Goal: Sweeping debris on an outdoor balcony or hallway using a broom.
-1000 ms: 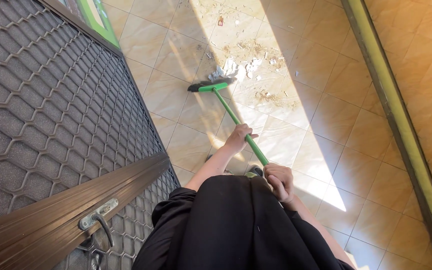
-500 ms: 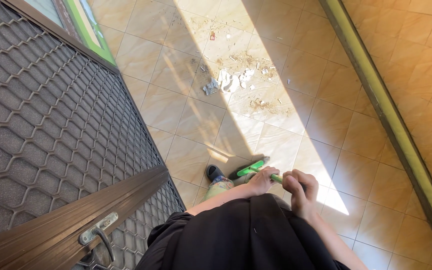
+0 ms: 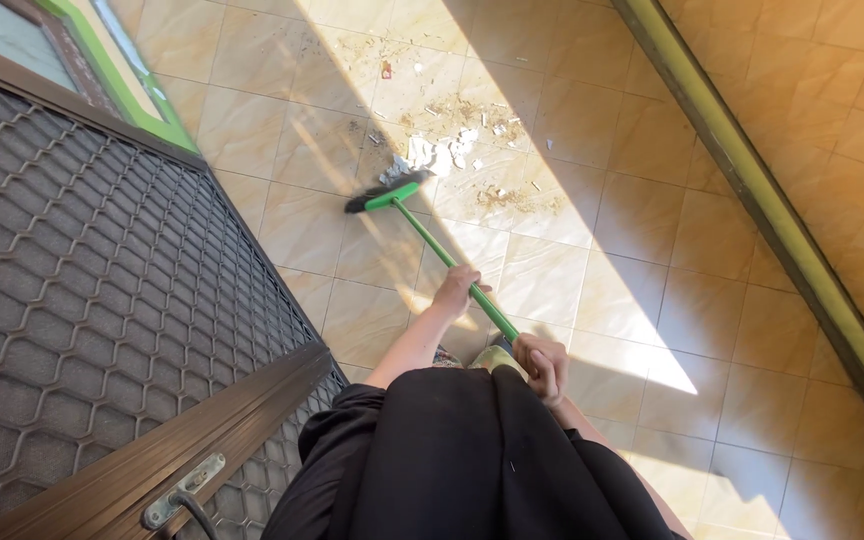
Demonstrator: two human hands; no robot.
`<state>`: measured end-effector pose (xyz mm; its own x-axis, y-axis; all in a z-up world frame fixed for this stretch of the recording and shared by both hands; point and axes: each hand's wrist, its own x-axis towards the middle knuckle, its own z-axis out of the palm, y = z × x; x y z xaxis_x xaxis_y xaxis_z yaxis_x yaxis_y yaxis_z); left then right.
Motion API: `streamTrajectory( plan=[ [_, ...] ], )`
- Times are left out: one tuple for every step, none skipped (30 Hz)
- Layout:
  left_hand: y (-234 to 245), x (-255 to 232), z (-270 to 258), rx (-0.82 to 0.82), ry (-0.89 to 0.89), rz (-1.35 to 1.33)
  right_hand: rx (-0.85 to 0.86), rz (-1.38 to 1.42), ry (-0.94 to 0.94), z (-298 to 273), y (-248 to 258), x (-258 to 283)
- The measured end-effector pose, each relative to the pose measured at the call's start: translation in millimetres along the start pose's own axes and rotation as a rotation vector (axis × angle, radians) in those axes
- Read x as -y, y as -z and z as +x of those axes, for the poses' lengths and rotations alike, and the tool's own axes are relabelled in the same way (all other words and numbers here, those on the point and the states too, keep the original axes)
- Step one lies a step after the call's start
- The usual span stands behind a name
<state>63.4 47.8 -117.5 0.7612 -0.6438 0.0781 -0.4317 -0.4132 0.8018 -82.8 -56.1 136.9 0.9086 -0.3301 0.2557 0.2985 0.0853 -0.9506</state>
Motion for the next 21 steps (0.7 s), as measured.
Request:
streamTrajectory(
  plan=[
    [6,-18,6,0.012,-0.005,-0.008,-0.012,-0.008,-0.003,-2,9,7],
    [17,-33,13,0.037,-0.06,-0.005,-0.024,0.013,-0.003,0,17,11],
    [29,-48,21,0.063,-0.116,-0.003,-0.036,0.035,-0.003,3,24,16],
    [27,-71,19,0.072,-0.124,0.002,-0.048,0.037,0.003,2,33,37],
    [26,-94,16,0.094,-0.184,-0.05,-0.045,0.04,-0.011,0,43,59],
    [23,-118,14,0.118,-0.245,-0.106,-0.044,0.041,-0.025,-2,53,82],
    [22,-145,8,0.128,-0.254,-0.104,-0.056,0.04,-0.019,-2,57,105],
    [20,-174,-1,0.171,-0.239,-0.212,-0.034,-0.002,-0.008,-4,61,129],
    [19,-202,-11,0.214,-0.222,-0.32,-0.011,-0.043,0.002,-6,65,153],
    [6,-212,-19,0.22,-0.227,-0.319,-0.018,-0.044,0.006,-9,67,160],
    [-7,-221,-27,0.219,-0.24,-0.354,-0.007,-0.042,0.007,-12,70,166],
    [-21,-231,-36,0.221,-0.253,-0.391,0.001,-0.041,0.007,-16,72,173],
    [-33,-225,-41,0.229,-0.258,-0.392,-0.008,-0.044,0.009,-22,76,162],
    [-45,-221,-44,0.314,-0.234,-0.478,0.049,-0.066,-0.022,-27,81,151],
    [-58,-216,-47,0.398,-0.209,-0.564,0.106,-0.088,-0.054,-32,86,140],
    [-67,-211,-48,0.405,-0.208,-0.568,0.1,-0.09,-0.057,-33,85,134],
    [-76,-207,-48,0.478,-0.145,-0.619,0.019,-0.174,-0.035,-33,84,129],
    [-85,-202,-45,0.551,-0.083,-0.667,-0.063,-0.258,-0.01,-32,83,123],
    [-91,-198,-39,0.558,-0.085,-0.668,-0.07,-0.26,-0.011,-34,89,119],
    [-96,-192,-31,0.43,-0.171,-0.544,-0.148,-0.222,0.067,-34,94,113],
    [-101,-187,-24,0.301,-0.254,-0.419,-0.226,-0.183,0.145,-33,99,108]
  ],
)
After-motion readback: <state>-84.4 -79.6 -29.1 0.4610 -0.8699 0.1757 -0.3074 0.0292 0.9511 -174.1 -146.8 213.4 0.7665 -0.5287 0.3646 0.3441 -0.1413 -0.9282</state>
